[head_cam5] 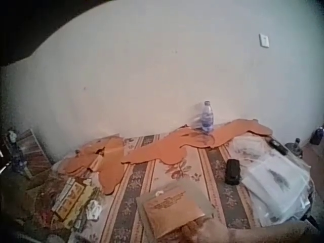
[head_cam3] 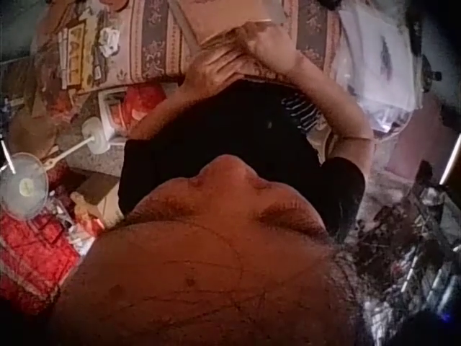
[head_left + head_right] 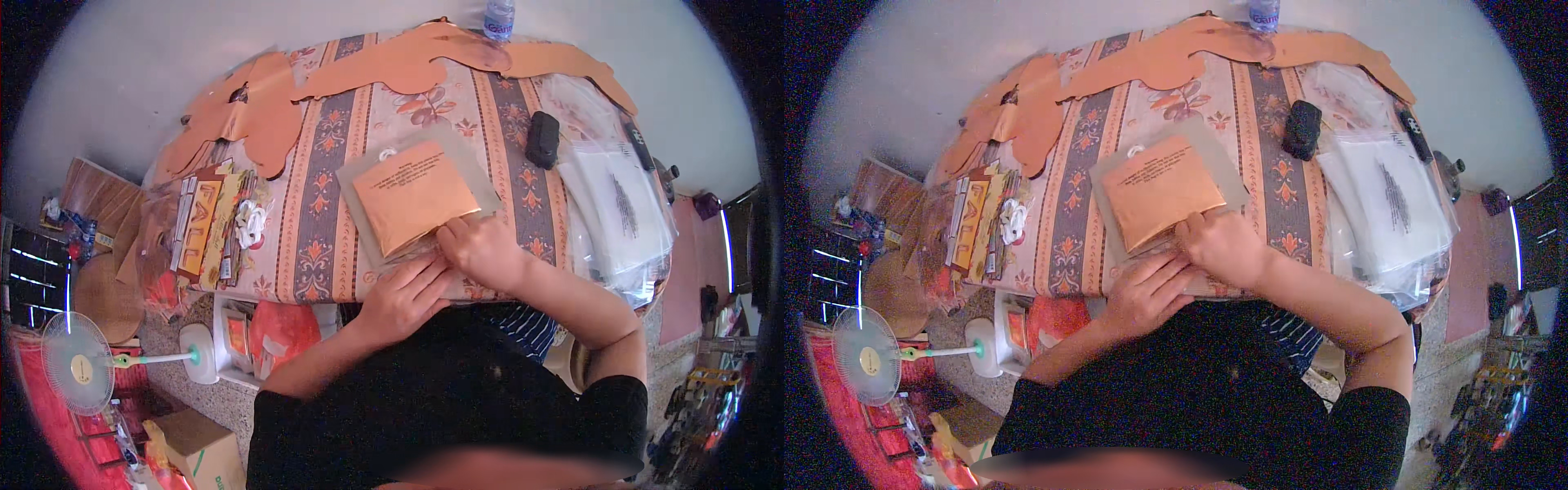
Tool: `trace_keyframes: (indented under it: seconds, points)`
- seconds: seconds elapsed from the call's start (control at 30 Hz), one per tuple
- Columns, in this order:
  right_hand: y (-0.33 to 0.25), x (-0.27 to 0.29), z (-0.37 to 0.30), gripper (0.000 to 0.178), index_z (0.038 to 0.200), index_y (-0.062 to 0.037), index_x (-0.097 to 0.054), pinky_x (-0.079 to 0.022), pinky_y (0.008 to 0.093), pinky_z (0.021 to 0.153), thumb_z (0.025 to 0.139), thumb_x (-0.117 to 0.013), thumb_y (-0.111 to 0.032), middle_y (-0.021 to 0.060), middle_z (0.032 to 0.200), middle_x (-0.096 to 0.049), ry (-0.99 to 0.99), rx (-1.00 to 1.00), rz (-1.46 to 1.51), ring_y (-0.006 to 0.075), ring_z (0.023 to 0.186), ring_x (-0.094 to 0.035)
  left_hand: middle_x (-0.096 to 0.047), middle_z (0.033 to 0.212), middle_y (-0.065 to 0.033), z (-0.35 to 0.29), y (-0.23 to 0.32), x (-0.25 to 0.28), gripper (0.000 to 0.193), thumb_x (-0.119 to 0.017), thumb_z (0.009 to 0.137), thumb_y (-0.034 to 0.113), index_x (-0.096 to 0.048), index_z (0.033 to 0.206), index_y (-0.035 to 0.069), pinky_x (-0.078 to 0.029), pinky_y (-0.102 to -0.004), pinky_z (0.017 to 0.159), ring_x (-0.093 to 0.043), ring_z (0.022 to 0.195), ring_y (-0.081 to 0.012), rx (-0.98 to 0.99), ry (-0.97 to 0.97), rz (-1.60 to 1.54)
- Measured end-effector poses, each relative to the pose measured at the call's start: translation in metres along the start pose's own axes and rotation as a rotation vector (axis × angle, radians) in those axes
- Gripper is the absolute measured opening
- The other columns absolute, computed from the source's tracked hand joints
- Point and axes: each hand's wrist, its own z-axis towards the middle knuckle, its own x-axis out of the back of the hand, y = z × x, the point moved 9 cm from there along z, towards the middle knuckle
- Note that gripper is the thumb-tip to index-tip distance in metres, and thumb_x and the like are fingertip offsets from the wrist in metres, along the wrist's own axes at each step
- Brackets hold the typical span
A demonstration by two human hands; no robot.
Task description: The person folds a metallic sheet by hand, then inserts it into a clear plastic bag along with a cardboard backing.
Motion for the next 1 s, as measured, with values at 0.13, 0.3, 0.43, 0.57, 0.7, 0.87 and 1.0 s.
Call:
trace_keyframes:
  seconds: [0.13, 0.3, 0.43, 0.57, 0.7, 0.87, 1.0]
  points:
    - [0.003, 0.001, -0.002, 0.009, 0.074, -0.0077, -0.053, -0.049, 0.0340, 0.050, 0.071, -0.058, -0.014, 0.0050, 0.071, -0.056, 0.070, 0.031, 0.025, 0.0196, 0.064, -0.062, -0.059, 0.123, -0.0108, 0.002, 0.001, 0.002, 0.045, -0.068, 0.080, 0.025, -0.061, 0.118, 0.002, -0.044, -0.0371, 0.100, -0.051, 0.121, -0.0253, 0.017, 0.015, 0.032]
    - [0.007, 0.003, -0.008, 0.010, 0.074, -0.0078, -0.053, -0.047, 0.0354, 0.050, 0.070, -0.058, -0.016, 0.0051, 0.071, -0.056, 0.105, 0.016, 0.104, 0.0201, 0.065, -0.061, -0.062, 0.117, -0.0103, 0.008, 0.002, 0.013, 0.037, -0.069, 0.081, 0.024, -0.063, 0.111, 0.004, -0.046, -0.0385, 0.097, -0.054, 0.116, -0.0261, 0.047, 0.000, -0.048]
    - [0.008, 0.001, -0.007, 0.009, 0.075, -0.0067, -0.054, -0.052, 0.0345, 0.055, 0.073, -0.058, -0.014, 0.0072, 0.073, -0.059, 0.079, -0.007, 0.108, 0.0214, 0.067, -0.064, -0.066, 0.106, -0.0110, 0.020, -0.033, 0.032, 0.027, -0.069, 0.083, 0.021, -0.065, 0.105, 0.005, -0.051, -0.0393, 0.087, -0.063, 0.100, -0.0286, 0.237, -0.080, -0.464]
    - [0.011, 0.000, -0.011, 0.009, 0.075, -0.0078, -0.053, -0.049, 0.0347, 0.052, 0.071, -0.056, -0.016, 0.0050, 0.072, -0.057, 0.156, -0.015, 0.110, 0.0209, 0.066, -0.062, -0.066, 0.097, -0.0139, 0.061, -0.109, 0.058, 0.024, -0.063, 0.088, 0.020, -0.062, 0.105, 0.003, -0.050, -0.0385, 0.078, -0.064, 0.090, -0.0312, 0.314, 0.070, -0.125]
    - [0.011, 0.000, -0.008, 0.010, 0.075, -0.0076, -0.053, -0.049, 0.0340, 0.052, 0.072, -0.057, -0.016, 0.0051, 0.072, -0.057, 0.153, -0.005, 0.135, 0.0209, 0.065, -0.062, -0.065, 0.093, -0.0139, 0.072, -0.203, 0.041, 0.024, -0.061, 0.087, 0.019, -0.062, 0.104, 0.002, -0.050, -0.0393, 0.078, -0.064, 0.089, -0.0311, 0.488, 0.183, 0.009]
    - [0.011, -0.003, -0.012, 0.011, 0.075, -0.0068, -0.052, -0.049, 0.0340, 0.052, 0.074, -0.059, -0.015, 0.0060, 0.073, -0.057, 0.132, -0.009, 0.143, 0.0214, 0.067, -0.062, -0.066, 0.090, -0.0134, 0.087, -0.227, 0.019, 0.025, -0.061, 0.086, 0.021, -0.062, 0.103, 0.002, -0.050, -0.0374, 0.078, -0.065, 0.087, -0.0283, 0.631, -0.037, 0.050]
    - [0.011, -0.006, -0.012, 0.010, 0.074, -0.0063, -0.052, -0.049, 0.0344, 0.053, 0.073, -0.059, -0.014, 0.0064, 0.072, -0.057, 0.139, 0.000, 0.137, 0.0220, 0.067, -0.062, -0.067, 0.084, -0.0085, 0.080, -0.239, 0.010, 0.025, -0.060, 0.088, 0.024, -0.064, 0.099, 0.002, -0.049, -0.0334, 0.073, -0.064, 0.079, -0.0206, 0.743, -0.164, -0.143]
